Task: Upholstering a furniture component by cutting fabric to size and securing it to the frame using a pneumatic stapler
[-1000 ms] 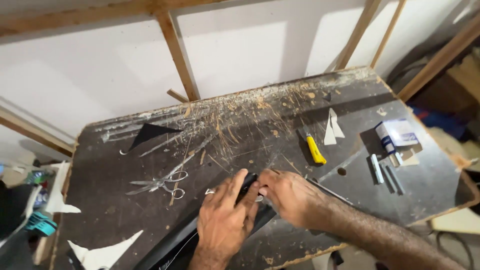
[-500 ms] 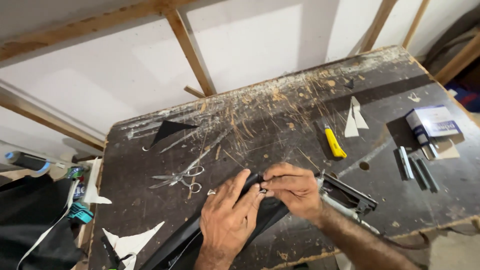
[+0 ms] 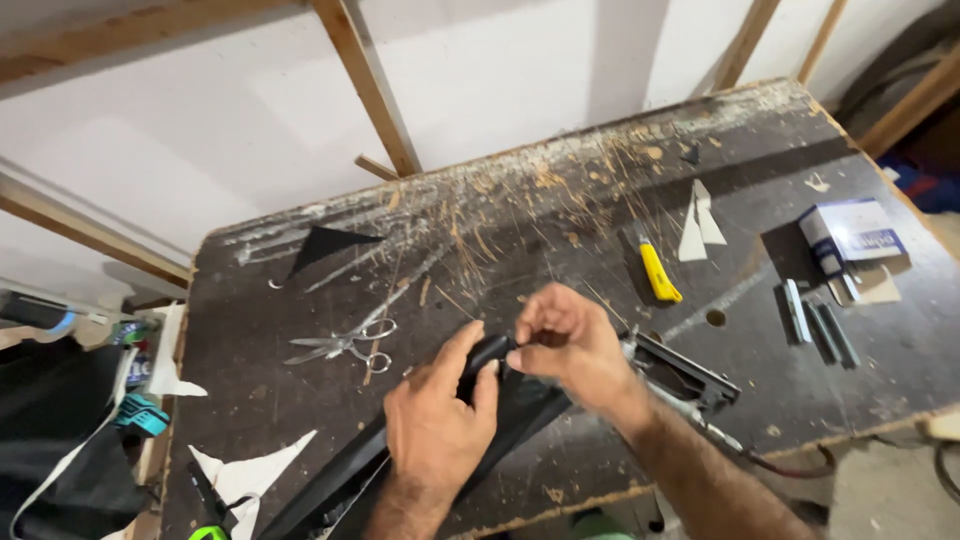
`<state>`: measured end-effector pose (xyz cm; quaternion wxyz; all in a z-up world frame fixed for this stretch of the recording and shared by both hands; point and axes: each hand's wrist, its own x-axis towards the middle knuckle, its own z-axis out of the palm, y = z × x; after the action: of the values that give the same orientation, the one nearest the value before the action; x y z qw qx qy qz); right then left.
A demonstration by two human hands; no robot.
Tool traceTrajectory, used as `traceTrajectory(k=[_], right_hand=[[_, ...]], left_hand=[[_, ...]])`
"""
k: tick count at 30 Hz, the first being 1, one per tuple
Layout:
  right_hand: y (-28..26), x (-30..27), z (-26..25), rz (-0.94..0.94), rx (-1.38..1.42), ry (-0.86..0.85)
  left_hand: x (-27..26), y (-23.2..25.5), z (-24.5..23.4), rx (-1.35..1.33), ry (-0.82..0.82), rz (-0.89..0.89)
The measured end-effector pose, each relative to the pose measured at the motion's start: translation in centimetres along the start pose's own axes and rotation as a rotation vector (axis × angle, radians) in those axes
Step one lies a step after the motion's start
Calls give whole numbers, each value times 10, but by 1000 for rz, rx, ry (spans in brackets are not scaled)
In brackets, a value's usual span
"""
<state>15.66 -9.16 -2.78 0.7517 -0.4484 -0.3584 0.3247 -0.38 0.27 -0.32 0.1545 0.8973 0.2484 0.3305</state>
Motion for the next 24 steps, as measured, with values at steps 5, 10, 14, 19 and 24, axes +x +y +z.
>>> traceTrajectory(k=[5,10,14,19,24], right_hand=[[-7,5,-5,102,20,-82],[-13,-2,-5,128,-96,-12],[-12,-5,-11,137,11,-16],[37,-24,-61,171,87,131],[181,-148,-215,615,-1936,74]], left_hand=[[38,22,-41,-12,-457,-192],[52,14,-36,-9,-662,-230],[52,24,-40,-29,-645,-297],[60,42,-45,-69,-727,-504],[65,52,-44,-106,-763,-472]])
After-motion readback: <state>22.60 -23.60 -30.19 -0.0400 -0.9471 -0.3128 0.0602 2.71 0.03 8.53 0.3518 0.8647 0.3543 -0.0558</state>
